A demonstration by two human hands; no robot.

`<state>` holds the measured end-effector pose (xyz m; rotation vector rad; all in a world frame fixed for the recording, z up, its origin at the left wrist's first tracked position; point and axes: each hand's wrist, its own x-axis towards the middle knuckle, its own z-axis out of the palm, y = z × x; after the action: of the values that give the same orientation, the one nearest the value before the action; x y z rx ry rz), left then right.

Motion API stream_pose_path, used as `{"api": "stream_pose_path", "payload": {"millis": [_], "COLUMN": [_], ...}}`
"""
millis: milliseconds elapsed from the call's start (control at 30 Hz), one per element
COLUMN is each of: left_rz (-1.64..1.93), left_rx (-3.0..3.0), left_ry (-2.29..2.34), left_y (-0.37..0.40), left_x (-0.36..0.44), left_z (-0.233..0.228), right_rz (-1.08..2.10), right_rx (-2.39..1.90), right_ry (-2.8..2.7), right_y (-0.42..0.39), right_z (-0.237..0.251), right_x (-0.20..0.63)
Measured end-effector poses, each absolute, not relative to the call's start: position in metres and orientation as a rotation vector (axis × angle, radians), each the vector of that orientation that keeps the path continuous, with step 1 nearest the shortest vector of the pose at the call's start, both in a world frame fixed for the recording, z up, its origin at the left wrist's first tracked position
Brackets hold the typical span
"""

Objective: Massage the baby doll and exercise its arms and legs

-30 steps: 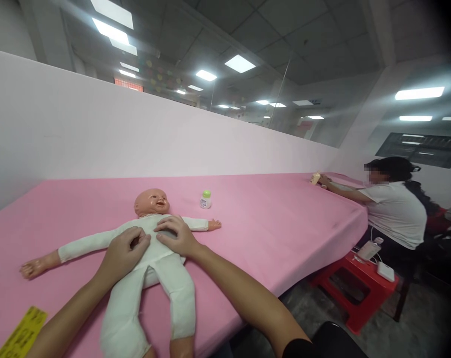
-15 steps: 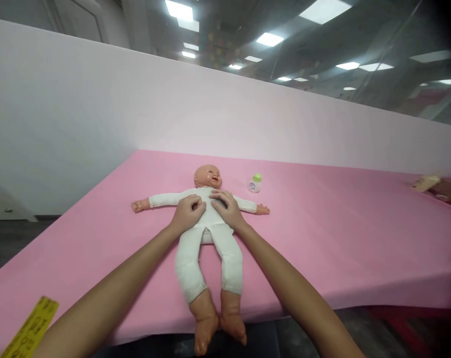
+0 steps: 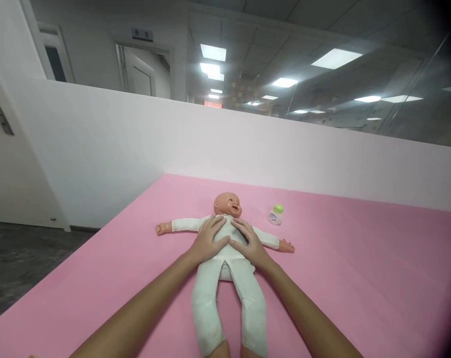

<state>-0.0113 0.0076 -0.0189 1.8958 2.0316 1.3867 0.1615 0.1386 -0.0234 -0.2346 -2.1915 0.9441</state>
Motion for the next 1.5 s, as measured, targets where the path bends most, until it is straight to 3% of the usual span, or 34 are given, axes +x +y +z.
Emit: {"api": "stream_pose_path", "payload": {"millis": [433,1200,1500], "left_rz": [1.545,1.746,1.566], "left_rx": [1.849,1.746,1.41], "left_ry": [1.945,2.109,2.216], "left_y": [0.005,0.01,0.011], "left_x": [-0.004,-0.016,-0.024], "left_z": [-0.001,-0.011,-0.023], "right_rz": [0.971,0.952,0.924], "right_rx": [-0.214,-0.449,-0.354], "right_ry": [-2.235,-2.342,-2.323], "right_y": [0.138,0.141,0.147], "right_z": [-0.016,-0.016,-0.022], "right_x": [0.167,0.168,0.168]}}
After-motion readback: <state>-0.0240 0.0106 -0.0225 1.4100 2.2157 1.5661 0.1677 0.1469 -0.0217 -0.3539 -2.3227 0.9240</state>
